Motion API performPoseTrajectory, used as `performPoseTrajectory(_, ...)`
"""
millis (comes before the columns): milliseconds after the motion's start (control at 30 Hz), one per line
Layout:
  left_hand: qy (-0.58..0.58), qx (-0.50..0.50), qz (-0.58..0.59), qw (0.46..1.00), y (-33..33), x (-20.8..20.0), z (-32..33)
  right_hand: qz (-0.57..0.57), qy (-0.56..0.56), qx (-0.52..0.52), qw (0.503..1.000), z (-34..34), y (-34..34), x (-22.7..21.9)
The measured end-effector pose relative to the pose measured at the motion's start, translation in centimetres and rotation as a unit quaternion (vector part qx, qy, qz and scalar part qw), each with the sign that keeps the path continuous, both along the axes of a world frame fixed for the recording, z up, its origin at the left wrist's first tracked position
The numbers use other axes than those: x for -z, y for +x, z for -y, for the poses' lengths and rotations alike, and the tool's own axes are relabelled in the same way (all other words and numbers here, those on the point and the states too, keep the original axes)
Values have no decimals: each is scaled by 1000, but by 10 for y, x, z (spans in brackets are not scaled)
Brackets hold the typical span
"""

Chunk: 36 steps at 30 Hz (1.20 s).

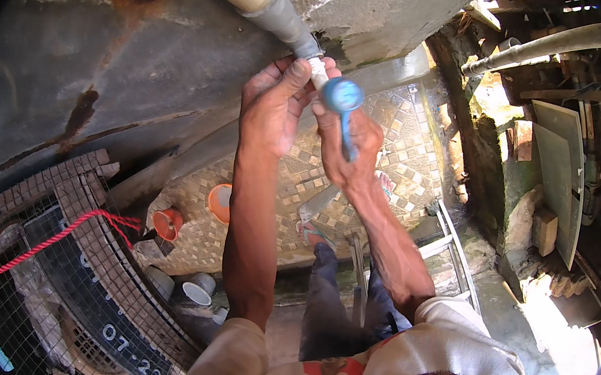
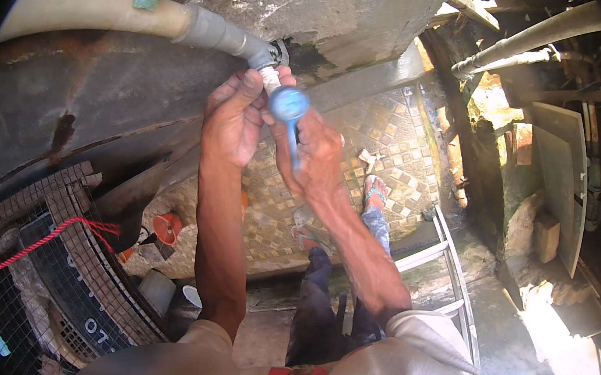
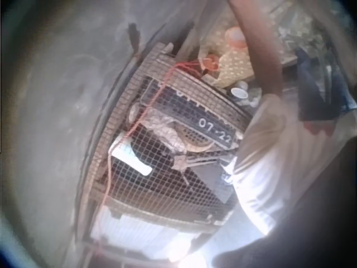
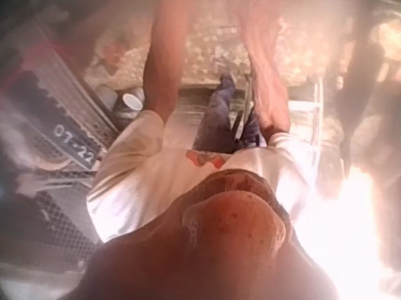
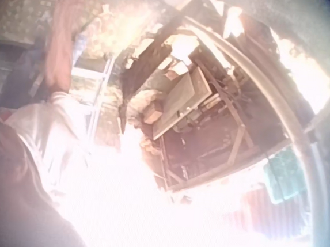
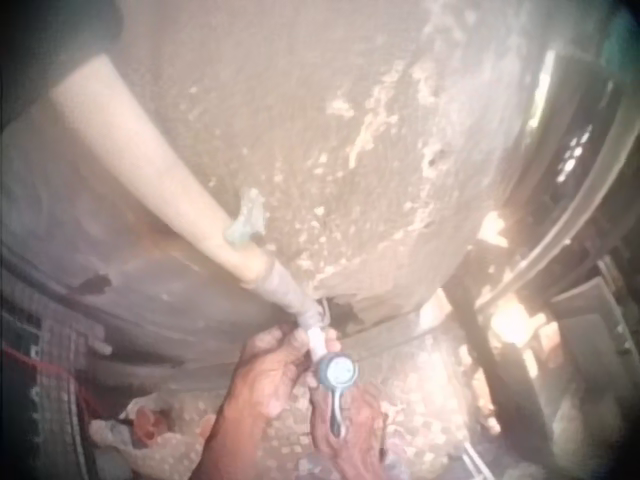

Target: The person replaces a water tap on a pipe, then uses a brush to clean a tiled floor area. They handle a bucket and a wooden plank while working.

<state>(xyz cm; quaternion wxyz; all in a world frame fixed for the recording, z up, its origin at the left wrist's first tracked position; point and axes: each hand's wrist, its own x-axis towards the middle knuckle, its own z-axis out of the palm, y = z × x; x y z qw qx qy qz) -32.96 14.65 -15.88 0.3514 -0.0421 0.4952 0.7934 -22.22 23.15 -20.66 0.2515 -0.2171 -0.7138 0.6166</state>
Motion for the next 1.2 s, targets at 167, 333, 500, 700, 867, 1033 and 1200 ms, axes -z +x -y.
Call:
performPoseTrajectory(167, -14, 53, 50, 997, -5, -6, 4, 14, -611, -35, 791, 23, -1, -61)
performPoseTrajectory(333, -8, -1, 20, 1000, 2, -2, -1, 81, -596, -91, 793, 11, 22, -84)
performPoseTrajectory(500, 30, -10, 13, 999, 2, 4, 4, 11, 247, -48, 968, -15, 49, -87)
performPoseTrajectory(700, -53, -8, -42, 998, 5, -7, 1, 103, 373, -100, 917, -34, 15, -80)
performPoseTrajectory(867, -299, -73, -260, 915, 10, -26, 2, 75, 373, -91, 920, -34, 13, -76)
performPoseTrajectory(1033, -262, -177, -395, 862, 11, -35, -11, 27, 425, -67, 902, -33, 8, -64)
performPoseTrajectory(1200, -326, -141, -441, 824, 0, -40, -14, 36, 361, -55, 930, -22, 9, -55)
